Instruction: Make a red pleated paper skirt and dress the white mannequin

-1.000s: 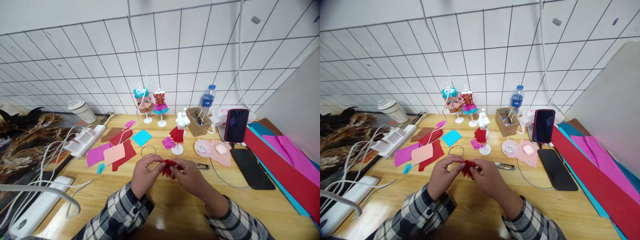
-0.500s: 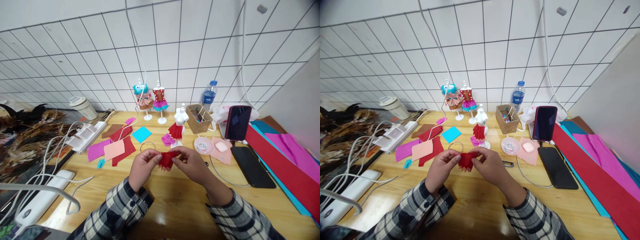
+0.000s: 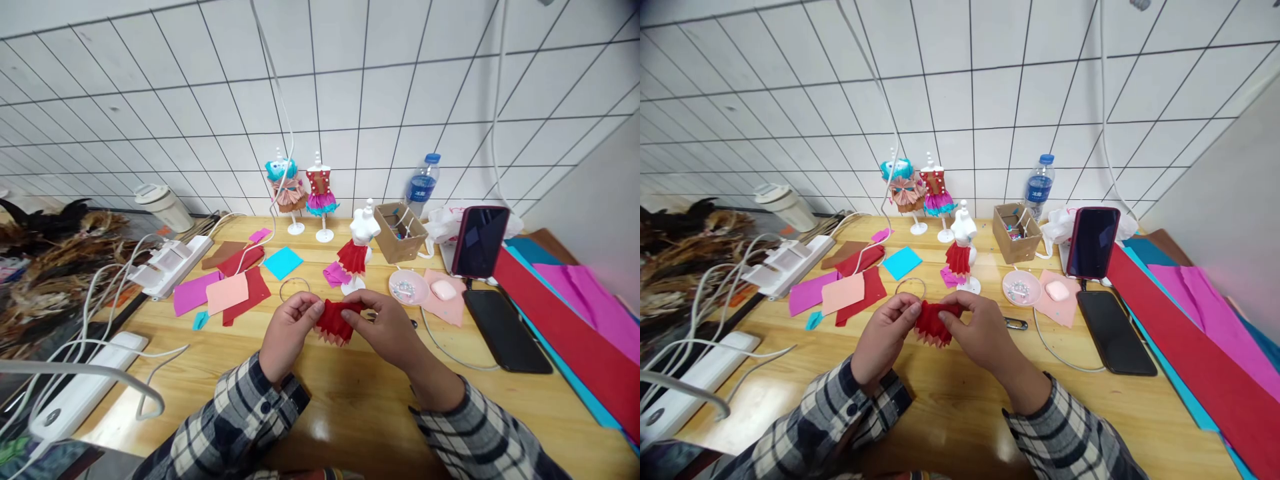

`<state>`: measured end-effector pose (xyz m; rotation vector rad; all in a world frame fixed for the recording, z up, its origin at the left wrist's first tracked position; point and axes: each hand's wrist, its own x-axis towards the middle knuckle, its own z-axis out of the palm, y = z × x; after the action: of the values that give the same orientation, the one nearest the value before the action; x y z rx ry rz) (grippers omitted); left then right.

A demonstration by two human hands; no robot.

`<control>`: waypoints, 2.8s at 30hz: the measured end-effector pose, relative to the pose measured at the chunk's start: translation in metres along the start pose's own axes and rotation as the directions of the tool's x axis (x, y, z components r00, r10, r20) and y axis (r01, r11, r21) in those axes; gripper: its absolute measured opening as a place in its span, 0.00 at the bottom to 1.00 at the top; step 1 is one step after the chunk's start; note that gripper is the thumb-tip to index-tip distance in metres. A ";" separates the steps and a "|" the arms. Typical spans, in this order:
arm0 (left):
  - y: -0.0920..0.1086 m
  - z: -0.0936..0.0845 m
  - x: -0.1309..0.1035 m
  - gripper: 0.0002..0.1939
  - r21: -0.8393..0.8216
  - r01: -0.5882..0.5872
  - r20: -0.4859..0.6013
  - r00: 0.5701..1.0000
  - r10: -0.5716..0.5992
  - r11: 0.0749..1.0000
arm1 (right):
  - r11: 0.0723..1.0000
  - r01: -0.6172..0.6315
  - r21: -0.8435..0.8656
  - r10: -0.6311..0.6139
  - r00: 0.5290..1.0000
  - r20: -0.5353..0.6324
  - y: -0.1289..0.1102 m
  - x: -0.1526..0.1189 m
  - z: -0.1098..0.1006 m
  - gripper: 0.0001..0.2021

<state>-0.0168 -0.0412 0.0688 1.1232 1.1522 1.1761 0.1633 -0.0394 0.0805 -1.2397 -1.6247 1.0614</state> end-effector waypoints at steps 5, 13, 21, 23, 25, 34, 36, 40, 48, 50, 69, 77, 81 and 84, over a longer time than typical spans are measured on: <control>0.002 -0.001 0.000 0.16 0.025 0.001 0.059 0.998 -0.003 1.000 | 0.998 0.003 0.068 -0.005 1.000 0.022 0.001 0.000 0.001 0.07; -0.001 -0.005 0.001 0.14 0.146 -0.005 0.072 0.997 -0.006 0.989 | 0.998 0.028 0.060 -0.032 0.998 0.055 0.002 0.000 -0.003 0.05; 0.007 0.003 -0.003 0.15 0.148 -0.013 0.064 0.998 0.004 0.989 | 0.992 0.027 0.126 -0.037 0.996 0.077 -0.001 -0.001 -0.001 0.10; 0.008 0.003 -0.004 0.16 0.155 -0.028 0.084 0.996 0.015 0.988 | 0.992 0.030 0.121 -0.040 0.996 0.077 -0.001 -0.001 -0.001 0.08; 0.008 0.003 -0.004 0.16 0.156 -0.019 0.105 0.994 0.002 0.988 | 0.993 0.030 0.118 -0.039 0.996 0.079 -0.001 -0.001 -0.002 0.07; -0.004 -0.005 0.000 0.15 0.077 0.040 0.051 0.998 -0.044 0.996 | 0.983 0.012 0.183 -0.031 0.995 0.099 0.002 0.000 -0.002 0.06; -0.005 -0.006 0.001 0.15 0.102 0.029 0.039 0.999 -0.033 0.994 | 0.984 0.019 0.175 -0.037 0.994 0.099 0.002 0.000 -0.002 0.07; -0.001 -0.004 -0.001 0.14 0.161 -0.025 -0.012 1.000 0.027 0.987 | 0.990 0.025 0.140 -0.038 0.995 0.092 0.000 -0.002 -0.003 0.09; 0.002 0.000 -0.010 0.11 0.356 -0.174 -0.024 0.981 0.195 0.918 | 0.988 0.063 0.138 -0.073 0.995 0.065 -0.008 -0.006 0.000 0.13; 0.003 0.001 -0.011 0.11 0.380 -0.191 -0.005 0.978 0.208 0.905 | 0.990 0.039 0.133 -0.042 0.999 0.025 -0.008 -0.006 0.001 0.08; 0.047 0.004 0.054 0.31 0.347 -0.325 0.207 0.941 0.266 0.880 | 0.990 0.120 0.076 -0.102 0.973 -0.207 -0.018 0.003 -0.067 0.05; 0.065 0.037 0.115 0.28 0.224 -0.372 0.456 0.857 0.241 0.901 | 0.987 0.157 -0.021 -0.158 0.970 -0.187 -0.026 0.010 -0.078 0.04; 0.061 0.051 0.116 0.22 0.299 -0.447 0.487 0.831 0.268 0.843 | 0.984 0.173 -0.053 -0.180 0.965 -0.191 -0.024 0.013 -0.079 0.03; 0.063 0.057 0.108 0.19 0.346 -0.495 0.480 0.823 0.303 0.797 | 0.986 0.150 -0.076 -0.163 0.961 -0.223 -0.024 0.015 -0.083 0.03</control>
<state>0.0389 0.0685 0.1298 1.9656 0.8972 0.9297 0.2319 -0.0172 0.1310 -1.2015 -1.5552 0.7487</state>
